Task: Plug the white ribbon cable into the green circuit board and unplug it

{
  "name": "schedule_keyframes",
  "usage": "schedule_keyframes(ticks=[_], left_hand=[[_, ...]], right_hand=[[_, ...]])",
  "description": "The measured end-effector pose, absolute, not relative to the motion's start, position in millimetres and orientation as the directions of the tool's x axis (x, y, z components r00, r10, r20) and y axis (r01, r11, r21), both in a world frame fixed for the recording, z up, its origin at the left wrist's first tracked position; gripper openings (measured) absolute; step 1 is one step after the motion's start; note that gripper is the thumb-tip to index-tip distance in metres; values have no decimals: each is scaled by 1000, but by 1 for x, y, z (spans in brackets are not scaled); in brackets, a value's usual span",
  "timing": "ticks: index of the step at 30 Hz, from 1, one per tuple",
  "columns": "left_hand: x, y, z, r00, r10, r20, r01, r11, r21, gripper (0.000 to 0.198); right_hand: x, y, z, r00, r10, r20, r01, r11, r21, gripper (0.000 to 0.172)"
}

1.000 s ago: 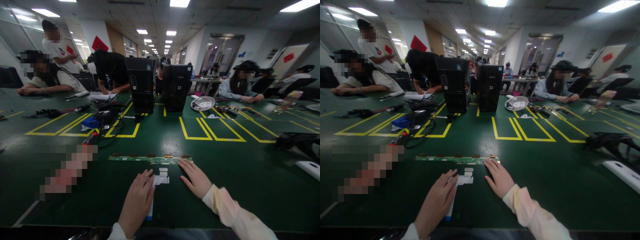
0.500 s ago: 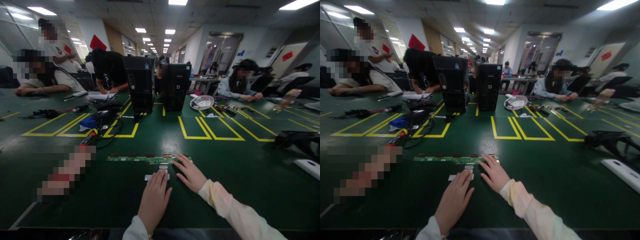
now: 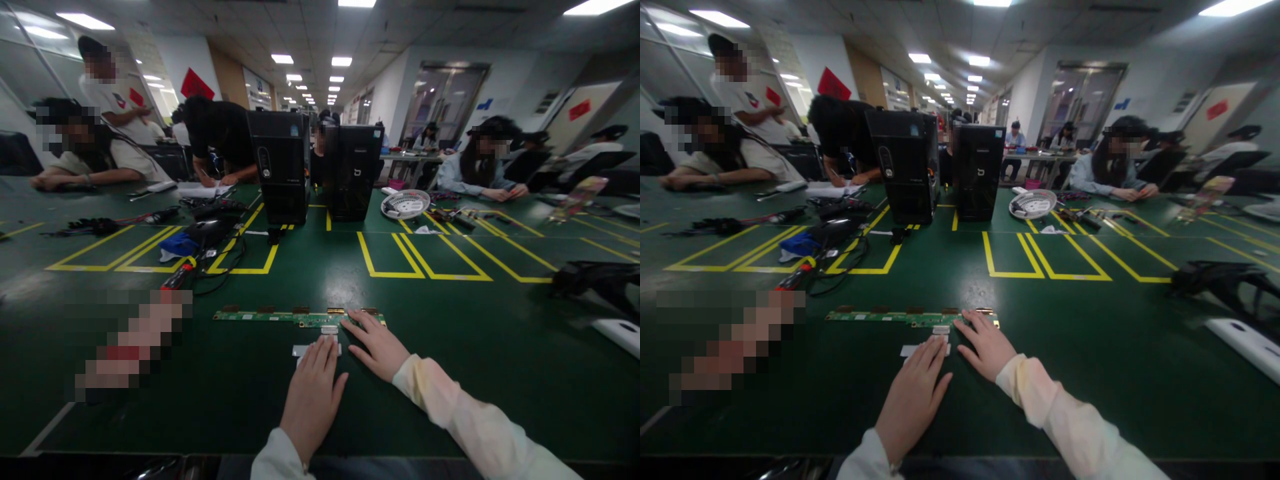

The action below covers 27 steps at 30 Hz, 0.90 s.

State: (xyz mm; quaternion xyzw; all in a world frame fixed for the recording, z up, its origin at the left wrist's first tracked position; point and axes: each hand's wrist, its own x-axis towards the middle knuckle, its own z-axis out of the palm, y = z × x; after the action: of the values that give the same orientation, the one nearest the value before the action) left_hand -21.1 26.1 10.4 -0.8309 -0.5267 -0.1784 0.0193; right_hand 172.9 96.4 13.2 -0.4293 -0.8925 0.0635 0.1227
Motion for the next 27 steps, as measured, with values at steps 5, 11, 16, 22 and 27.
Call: schedule_keyframes(ticks=[5, 11, 16, 22, 27], left_hand=[[-21, 26, 9, 382, 867, 321, 882, -445, 152, 45], [-19, 25, 9, 369, 879, 304, 890, -428, 157, 44], [-18, 25, 10, 350, 889, 295, 891, -413, 189, 44], [-18, 25, 9, 354, 882, 312, 883, -425, 200, 44], [-19, 24, 8, 337, 886, 319, 888, -411, 204, 44]], right_hand=[[172, 97, 12, -602, 777, 183, 748, 629, -211, 48], [172, 97, 14, -603, 780, 167, 750, 625, -216, 48], [172, 96, 14, -600, 782, 169, 751, 623, -217, 48], [173, 97, 12, -612, 770, 178, 738, 638, -222, 49], [174, 97, 13, -613, 773, 165, 736, 634, -238, 48]])
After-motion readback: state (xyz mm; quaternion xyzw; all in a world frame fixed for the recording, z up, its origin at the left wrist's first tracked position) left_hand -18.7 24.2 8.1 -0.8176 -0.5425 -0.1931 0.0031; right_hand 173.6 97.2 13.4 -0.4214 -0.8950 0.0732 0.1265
